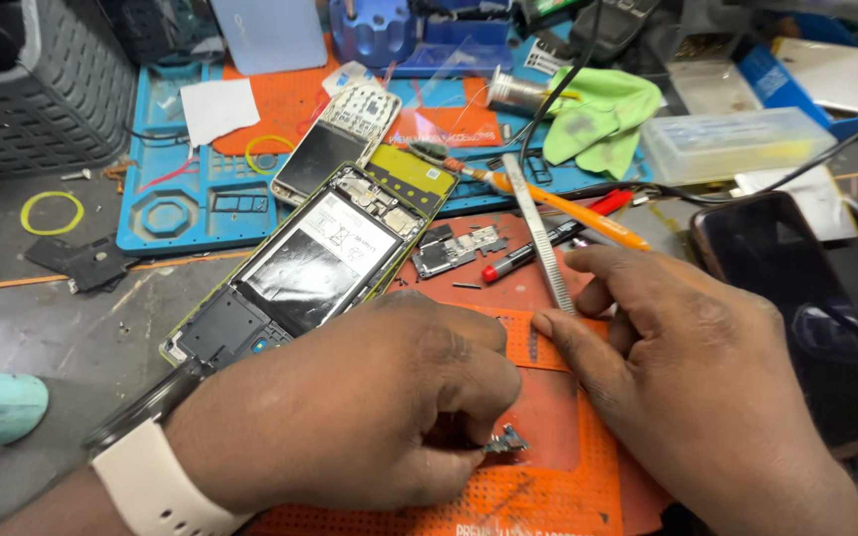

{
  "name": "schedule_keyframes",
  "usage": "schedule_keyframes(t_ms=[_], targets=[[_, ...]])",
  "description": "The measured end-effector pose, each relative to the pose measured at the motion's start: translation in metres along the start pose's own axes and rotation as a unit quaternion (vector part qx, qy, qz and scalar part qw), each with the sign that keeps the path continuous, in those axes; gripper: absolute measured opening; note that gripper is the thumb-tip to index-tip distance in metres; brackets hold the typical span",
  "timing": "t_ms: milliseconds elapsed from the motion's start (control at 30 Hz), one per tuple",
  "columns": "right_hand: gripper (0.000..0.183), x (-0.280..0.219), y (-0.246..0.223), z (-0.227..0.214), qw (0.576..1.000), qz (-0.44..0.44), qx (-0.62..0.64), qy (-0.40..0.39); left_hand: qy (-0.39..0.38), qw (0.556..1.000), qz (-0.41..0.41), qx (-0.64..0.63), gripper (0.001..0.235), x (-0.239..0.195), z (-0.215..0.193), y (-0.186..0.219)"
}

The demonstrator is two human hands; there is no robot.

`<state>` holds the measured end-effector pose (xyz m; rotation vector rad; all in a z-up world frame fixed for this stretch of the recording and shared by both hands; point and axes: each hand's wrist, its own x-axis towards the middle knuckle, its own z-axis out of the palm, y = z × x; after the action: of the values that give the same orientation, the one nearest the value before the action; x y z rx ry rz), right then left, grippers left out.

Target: The person uses tweezers to handle a small circuit board, sprays it with a cleaning agent, and then uses a soldering iron to solder components. They place the circuit board into a plastic case and continue to adjust and solder components on the board.

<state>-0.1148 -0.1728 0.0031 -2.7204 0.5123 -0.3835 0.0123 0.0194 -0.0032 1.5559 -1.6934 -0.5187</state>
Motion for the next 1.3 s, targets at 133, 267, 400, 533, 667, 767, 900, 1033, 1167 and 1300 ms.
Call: schedule_keyframes(t_ms=[133, 267, 400, 533, 667, 767, 900, 1033, 1167, 1300], targets=[[0.042, 0.004, 0.010, 0.007, 0.998, 0.014, 0.051, -0.021, -0.034, 0.995, -0.087, -0.031, 0.019, 0.000, -0.005, 0.002], [0.041, -0.022, 0.051, 0.008, 0.954, 0.060, 0.294, 0.017, -0.048, 0.992, -0.107, -0.037, 0.013, -0.002, -0.007, 0.002], [0.022, -0.057, 0.114, 0.025, 0.813, 0.012, 0.582, -0.026, -0.031, 0.996, -0.074, -0.032, 0.014, -0.003, -0.007, -0.002], [0.020, -0.056, 0.194, 0.034, 0.755, -0.078, 0.546, -0.356, -0.021, 0.999, -0.019, -0.022, 0.020, 0.000, -0.008, -0.007], [0.019, -0.063, 0.235, 0.049, 0.757, -0.180, 0.422, -0.466, -0.047, 0.995, -0.080, -0.037, 0.023, 0.000, -0.005, -0.007], [0.018, -0.071, 0.240, 0.055, 0.767, -0.199, 0.398, -0.462, -0.060, 0.994, -0.092, -0.026, 0.023, 0.001, -0.006, -0.008], [0.017, -0.075, 0.235, 0.051, 0.793, -0.215, 0.355, -0.446, -0.066, 0.994, -0.084, -0.023, 0.023, 0.001, -0.004, -0.005], [0.017, -0.070, 0.222, 0.047, 0.826, -0.225, 0.299, -0.421, -0.071, 0.994, -0.078, -0.017, 0.023, -0.001, -0.005, 0.001], [0.012, -0.065, 0.197, 0.038, 0.825, -0.239, 0.346, -0.377, -0.073, 0.994, -0.075, -0.015, 0.024, 0.000, -0.006, 0.002], [0.011, -0.060, 0.175, 0.035, 0.838, -0.255, 0.356, -0.326, -0.076, 0.994, -0.074, -0.012, 0.024, -0.001, -0.006, 0.004]])
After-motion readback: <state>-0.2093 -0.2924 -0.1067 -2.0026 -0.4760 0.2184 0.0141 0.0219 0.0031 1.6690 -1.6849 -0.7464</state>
